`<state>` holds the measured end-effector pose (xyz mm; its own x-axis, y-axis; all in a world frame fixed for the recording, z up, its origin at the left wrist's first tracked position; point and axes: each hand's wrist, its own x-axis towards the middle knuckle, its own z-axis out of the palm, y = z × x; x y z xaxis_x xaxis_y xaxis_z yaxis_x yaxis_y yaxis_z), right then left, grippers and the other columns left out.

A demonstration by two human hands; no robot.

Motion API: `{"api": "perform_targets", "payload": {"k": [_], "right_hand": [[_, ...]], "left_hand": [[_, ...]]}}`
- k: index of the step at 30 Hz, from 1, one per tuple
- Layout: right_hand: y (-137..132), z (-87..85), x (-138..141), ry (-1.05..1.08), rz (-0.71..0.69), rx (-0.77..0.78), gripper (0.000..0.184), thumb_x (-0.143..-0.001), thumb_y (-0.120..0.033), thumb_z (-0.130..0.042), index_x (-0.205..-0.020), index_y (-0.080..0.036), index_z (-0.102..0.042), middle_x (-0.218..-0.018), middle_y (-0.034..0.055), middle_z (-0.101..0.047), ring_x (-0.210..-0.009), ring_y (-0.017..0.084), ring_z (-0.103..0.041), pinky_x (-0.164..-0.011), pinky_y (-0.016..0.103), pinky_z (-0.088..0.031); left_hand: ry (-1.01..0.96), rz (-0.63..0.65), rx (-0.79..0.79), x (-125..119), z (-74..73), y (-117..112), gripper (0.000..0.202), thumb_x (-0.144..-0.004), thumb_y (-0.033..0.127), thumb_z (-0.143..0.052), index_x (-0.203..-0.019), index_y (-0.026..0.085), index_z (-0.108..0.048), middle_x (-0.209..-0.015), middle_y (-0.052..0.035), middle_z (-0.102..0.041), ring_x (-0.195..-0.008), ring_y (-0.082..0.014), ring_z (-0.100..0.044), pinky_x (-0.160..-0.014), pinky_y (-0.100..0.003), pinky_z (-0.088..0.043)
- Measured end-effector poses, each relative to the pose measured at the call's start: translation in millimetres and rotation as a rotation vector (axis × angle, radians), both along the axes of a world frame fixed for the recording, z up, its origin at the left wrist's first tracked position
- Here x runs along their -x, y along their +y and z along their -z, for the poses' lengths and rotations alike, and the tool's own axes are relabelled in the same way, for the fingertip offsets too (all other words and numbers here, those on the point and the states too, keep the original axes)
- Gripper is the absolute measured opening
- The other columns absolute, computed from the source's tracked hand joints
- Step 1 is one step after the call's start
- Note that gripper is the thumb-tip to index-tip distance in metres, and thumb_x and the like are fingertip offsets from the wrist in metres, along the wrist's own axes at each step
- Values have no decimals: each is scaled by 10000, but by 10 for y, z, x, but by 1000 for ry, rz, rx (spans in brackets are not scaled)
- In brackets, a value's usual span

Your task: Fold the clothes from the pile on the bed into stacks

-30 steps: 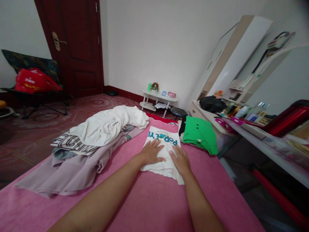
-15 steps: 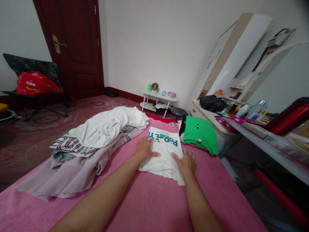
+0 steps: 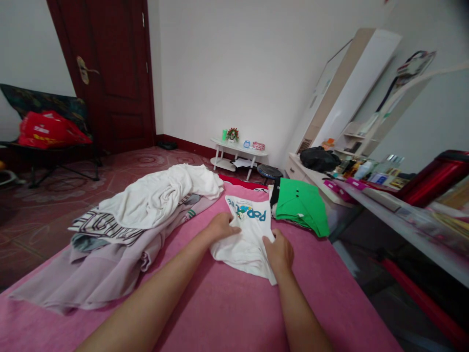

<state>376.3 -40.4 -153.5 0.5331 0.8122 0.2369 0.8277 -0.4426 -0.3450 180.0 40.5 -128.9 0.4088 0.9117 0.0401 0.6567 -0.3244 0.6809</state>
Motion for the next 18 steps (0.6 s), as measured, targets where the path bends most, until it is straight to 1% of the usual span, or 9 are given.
{"api": "perform_targets", "payload": {"k": [2, 4, 5, 7, 10, 12, 14, 16, 18], "right_hand": [[19, -40, 30, 113, -95, -106, 367, -856, -470, -423, -992, -212, -646, -925, 88, -709, -839, 256, -650, -698, 317, -454], [42, -80, 20, 282, -205, -185, 510, -889, -564, -304, -924, -206, -664, -905, 82, -710, -850, 246, -644, -705, 309, -465], [56, -89, 1, 371, -250, -208, 571, -885, -607, -268, -896, -203, -671, -897, 81, -711, -854, 243, -643, -705, 307, -471], [89, -65, -49, 543, -317, -220, 595, -844, -663, -330, -892, -184, -680, -892, 88, -713, -842, 246, -646, -697, 311, -485], [144, 62, -105, 765, -389, -269, 575, -722, -637, -572, -952, -120, -673, -874, 103, -714, -781, 252, -652, -672, 323, -501], [167, 147, -98, 843, -384, -336, 557, -686, -587, -631, -932, -88, -669, -819, 99, -708, -722, 244, -642, -630, 316, -496], [158, 170, -42, 852, -374, -395, 491, -715, -546, -610, -881, -89, -671, -760, 77, -695, -676, 226, -621, -580, 295, -477], [109, 102, 60, 823, -406, -435, 429, -764, -504, -572, -888, -106, -672, -760, 56, -686, -680, 212, -609, -576, 281, -467], [31, -49, 175, 763, -457, -505, 381, -814, -462, -535, -943, -130, -672, -828, 48, -690, -751, 210, -613, -643, 282, -479]], "left_hand": [[-140, 240, 54, -115, -32, -124, 321, -743, 441, -660, -880, 154, -705, -874, -36, -709, -793, -195, -647, -685, -241, -468], [-290, 482, 152, -206, -55, -251, 403, -752, 513, -647, -909, 148, -714, -912, -48, -704, -804, -194, -643, -683, -238, -473], [-348, 564, 204, -239, -59, -303, 440, -733, 541, -661, -901, 139, -719, -942, -66, -698, -826, -206, -641, -695, -247, -477], [-401, 630, 288, -286, -43, -368, 476, -682, 578, -694, -833, 128, -729, -972, -86, -688, -857, -222, -637, -717, -257, -482], [-490, 653, 366, -341, 62, -365, 491, -656, 598, -706, -735, 114, -720, -899, -87, -692, -807, -207, -637, -697, -259, -487], [-597, 513, 350, -375, 180, -301, 486, -659, 588, -705, -681, 102, -700, -789, -85, -691, -693, -179, -626, -621, -254, -480], [-692, 263, 285, -390, 310, -199, 493, -712, 593, -644, -674, 102, -676, -673, -71, -665, -563, -142, -580, -540, -243, -451], [-754, 46, 205, -371, 423, -80, 510, -787, 602, -525, -695, 115, -643, -620, -52, -630, -514, -121, -538, -520, -234, -431], [-766, -43, 152, -326, 508, 23, 512, -827, 599, -432, -719, 130, -606, -641, -45, -615, -546, -125, -540, -547, -232, -433]]}}
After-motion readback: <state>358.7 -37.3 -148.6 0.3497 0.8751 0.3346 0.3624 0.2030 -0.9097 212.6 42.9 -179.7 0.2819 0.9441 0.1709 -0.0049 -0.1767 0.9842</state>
